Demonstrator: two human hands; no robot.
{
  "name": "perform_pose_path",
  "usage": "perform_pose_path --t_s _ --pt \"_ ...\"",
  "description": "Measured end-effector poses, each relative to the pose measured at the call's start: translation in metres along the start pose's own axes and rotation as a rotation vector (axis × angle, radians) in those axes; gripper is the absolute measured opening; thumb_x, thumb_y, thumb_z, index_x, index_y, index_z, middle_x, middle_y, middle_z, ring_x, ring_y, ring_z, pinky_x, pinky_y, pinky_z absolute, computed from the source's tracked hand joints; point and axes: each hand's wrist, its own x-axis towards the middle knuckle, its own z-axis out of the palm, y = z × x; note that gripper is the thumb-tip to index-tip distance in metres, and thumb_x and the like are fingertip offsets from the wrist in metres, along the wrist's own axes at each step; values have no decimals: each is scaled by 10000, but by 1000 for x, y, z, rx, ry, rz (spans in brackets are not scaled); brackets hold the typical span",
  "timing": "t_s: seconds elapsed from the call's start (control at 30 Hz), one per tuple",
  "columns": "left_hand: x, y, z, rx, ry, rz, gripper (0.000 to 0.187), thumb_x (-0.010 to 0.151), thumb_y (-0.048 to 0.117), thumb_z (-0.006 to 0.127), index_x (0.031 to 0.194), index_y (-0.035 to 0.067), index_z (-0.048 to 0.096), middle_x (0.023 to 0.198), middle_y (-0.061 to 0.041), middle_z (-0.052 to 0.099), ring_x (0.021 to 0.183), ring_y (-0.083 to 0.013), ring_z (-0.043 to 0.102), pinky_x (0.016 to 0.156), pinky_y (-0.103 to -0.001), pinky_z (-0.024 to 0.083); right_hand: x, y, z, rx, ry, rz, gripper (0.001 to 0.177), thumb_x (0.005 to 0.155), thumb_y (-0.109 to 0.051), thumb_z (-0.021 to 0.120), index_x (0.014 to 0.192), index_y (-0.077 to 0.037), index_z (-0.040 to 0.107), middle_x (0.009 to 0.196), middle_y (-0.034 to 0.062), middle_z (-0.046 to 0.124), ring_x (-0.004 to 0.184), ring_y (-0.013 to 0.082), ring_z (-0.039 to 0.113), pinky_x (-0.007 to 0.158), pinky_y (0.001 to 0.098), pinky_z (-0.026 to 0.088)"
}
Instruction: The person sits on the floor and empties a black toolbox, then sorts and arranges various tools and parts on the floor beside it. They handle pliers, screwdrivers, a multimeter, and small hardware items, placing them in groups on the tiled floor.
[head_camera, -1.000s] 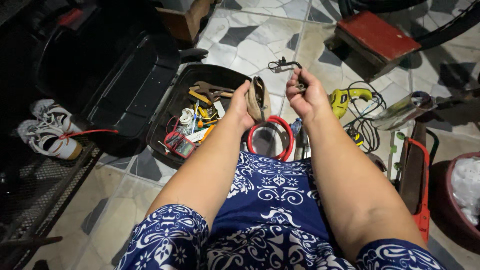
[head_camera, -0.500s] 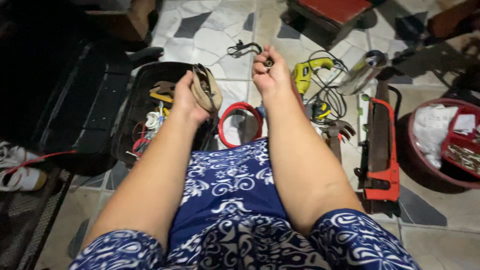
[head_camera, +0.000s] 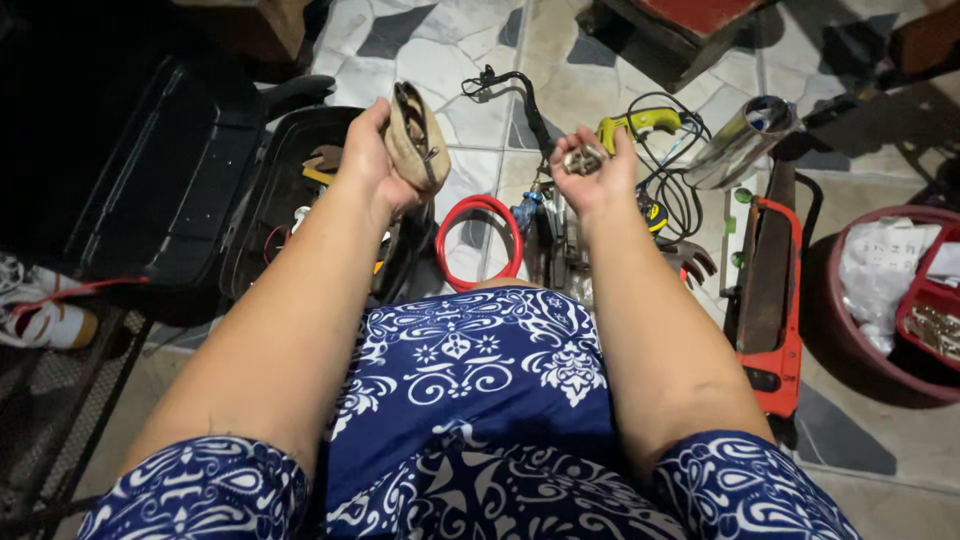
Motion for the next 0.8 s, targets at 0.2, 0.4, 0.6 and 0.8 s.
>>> perform_pose_path --t_s 0.2,0.4,0.6,0.8 --pt "-12 -16 18 -61 16 37 482 956 540 486 1087 133 709 1062 -89 722 967 -306 666 833 -539 556 -22 -16 -15 -120 -111 73 340 1020 -272 470 1012 37 612 1051 229 669 1029 397 664 859 523 605" --pt "-28 -21 43 49 -14 90 381 920 514 618 1030 156 685 977 -63 715 905 -282 666 781 -501 558 -15 -58 -24 -281 -286 157 186 1004 -173 584 911 -14 606 851 114 637 789 258 633 619 308 524" --pt "-30 12 78 99 -149 75 205 932 272 707 1027 96 659 923 -85 694 830 -288 678 761 -501 592 -45 -108 18 -383 -274 119 83 950 -90 619 934 -9 626 802 105 614 754 241 598 570 277 479" --pt "-26 49 89 141 -67 84 194 902 161 633 1045 31 646 925 -124 706 792 -292 706 764 -499 626 -96 -101 102 -694 -262 -37 71 927 -107 723 946 -68 666 751 59 607 666 188 596 503 241 433"
